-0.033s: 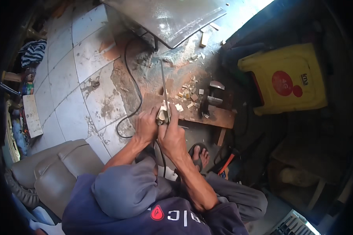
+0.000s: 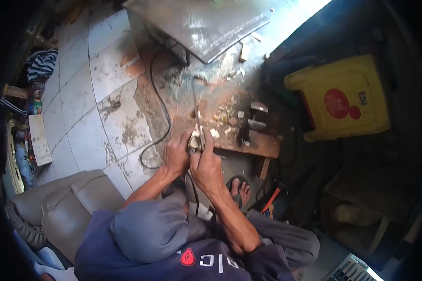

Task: The person shapes a wooden furniture component using a hand knife and a small saw, then hammers a metal sleeve onto the end. They also use a larger knife to shave the wood and reach for a coil of white cord on the wall.

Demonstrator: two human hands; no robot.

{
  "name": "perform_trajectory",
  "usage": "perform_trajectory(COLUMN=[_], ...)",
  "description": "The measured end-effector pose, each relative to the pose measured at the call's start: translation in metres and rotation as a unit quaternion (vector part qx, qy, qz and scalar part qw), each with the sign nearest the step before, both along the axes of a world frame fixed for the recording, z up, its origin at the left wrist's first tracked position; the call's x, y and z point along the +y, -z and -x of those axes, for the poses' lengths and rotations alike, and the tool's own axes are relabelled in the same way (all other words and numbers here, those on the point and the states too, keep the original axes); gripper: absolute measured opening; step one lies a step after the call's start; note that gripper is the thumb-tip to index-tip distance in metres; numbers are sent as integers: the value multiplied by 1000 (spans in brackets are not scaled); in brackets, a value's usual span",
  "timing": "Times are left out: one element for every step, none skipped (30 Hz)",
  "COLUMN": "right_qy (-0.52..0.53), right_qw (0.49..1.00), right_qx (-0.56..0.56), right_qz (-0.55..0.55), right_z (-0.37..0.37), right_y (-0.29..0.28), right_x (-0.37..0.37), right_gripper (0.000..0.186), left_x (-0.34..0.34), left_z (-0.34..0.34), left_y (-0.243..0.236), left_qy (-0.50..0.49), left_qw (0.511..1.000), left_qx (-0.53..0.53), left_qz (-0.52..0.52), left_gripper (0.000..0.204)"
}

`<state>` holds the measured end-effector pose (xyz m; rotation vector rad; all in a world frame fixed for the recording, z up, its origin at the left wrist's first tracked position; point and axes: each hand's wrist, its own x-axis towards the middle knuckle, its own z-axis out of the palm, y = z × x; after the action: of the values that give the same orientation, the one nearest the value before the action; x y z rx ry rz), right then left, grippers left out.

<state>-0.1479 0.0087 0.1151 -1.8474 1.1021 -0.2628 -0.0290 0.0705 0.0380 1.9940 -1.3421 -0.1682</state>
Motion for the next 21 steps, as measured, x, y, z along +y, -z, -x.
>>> perform_trajectory(right_qy=[-1, 1, 31, 44, 26, 6, 6, 9, 18, 35, 25, 11, -2, -6, -10, 8, 11, 15, 13, 13, 13], right_qw=[997, 988, 992, 999, 999, 999, 1000, 995, 998, 998, 999, 999, 1000, 999, 999, 997, 996, 993, 993, 991, 990], right_qx=[-59, -115, -96, -18, 12, 28, -23, -73, -55, -49, -7, 15, -20, -34, -47, 2, -21, -45, -36, -25, -14], right_qz=[48, 98, 71, -28, -43, -45, 6, 67, 38, -8, -36, -45, -20, -14, -9, -74, -91, -107, -116, -129, -142], right_z=[1, 0, 4, 3, 4, -5, 0, 2, 8, 3, 7, 0, -6, 2, 9, 7, 11, 13, 14, 13, 13], right_y=[-4, -3, -20, -25, -14, 2, 2, 8, -15, -16, -15, -4, 1, 1, -1, 2, 7, 9, 9, 3, 0], right_x=[1, 3, 11, 10, 9, -1, 7, 8, 16, 11, 15, 5, -3, 3, 6, -6, -9, -11, -16, -17, -19], right_gripper=[65, 65, 64, 65, 66, 67, 67, 67, 68, 70, 68, 66, 67, 67, 68, 66, 66, 65, 64, 63, 62], left_x=[7, 5, 4, 2, 8, -1, -1, -9, 14, 6, 13, 6, 2, 11, 17, 8, 7, 7, 3, 4, 5], left_z=[5, 0, 2, 3, 6, -5, -10, -15, 8, 3, 8, -2, -11, -3, 3, -5, -5, -5, -8, -9, -9], left_y=[-5, -2, -10, -16, -3, 5, 7, -2, -15, -17, -11, -5, -3, -4, -5, 0, 0, 1, 2, 4, 6], left_qy=[-8, -13, -9, -5, -4, -5, -15, -21, -24, -10, -6, -8, -8, 1, 9, 9, 12, 16, 19, 23, 28], left_qw=[999, 997, 998, 999, 1000, 1000, 999, 996, 996, 999, 1000, 999, 1000, 1000, 1000, 1000, 1000, 1000, 1000, 1000, 1000], left_qx=[-14, -25, -28, -31, -2, 13, -16, -44, -40, -29, -12, -14, -18, 0, 18, 11, 6, 1, 0, 1, 2], left_qz=[33, 68, 56, 45, 13, -5, 30, 76, 71, 13, -26, -45, -21, -16, -13, -10, -7, -3, 2, 2, 2], left_gripper=[60, 63, 60, 57, 56, 56, 55, 54, 53, 63, 65, 67, 69, 71, 72, 71, 70, 69, 69, 69, 69])
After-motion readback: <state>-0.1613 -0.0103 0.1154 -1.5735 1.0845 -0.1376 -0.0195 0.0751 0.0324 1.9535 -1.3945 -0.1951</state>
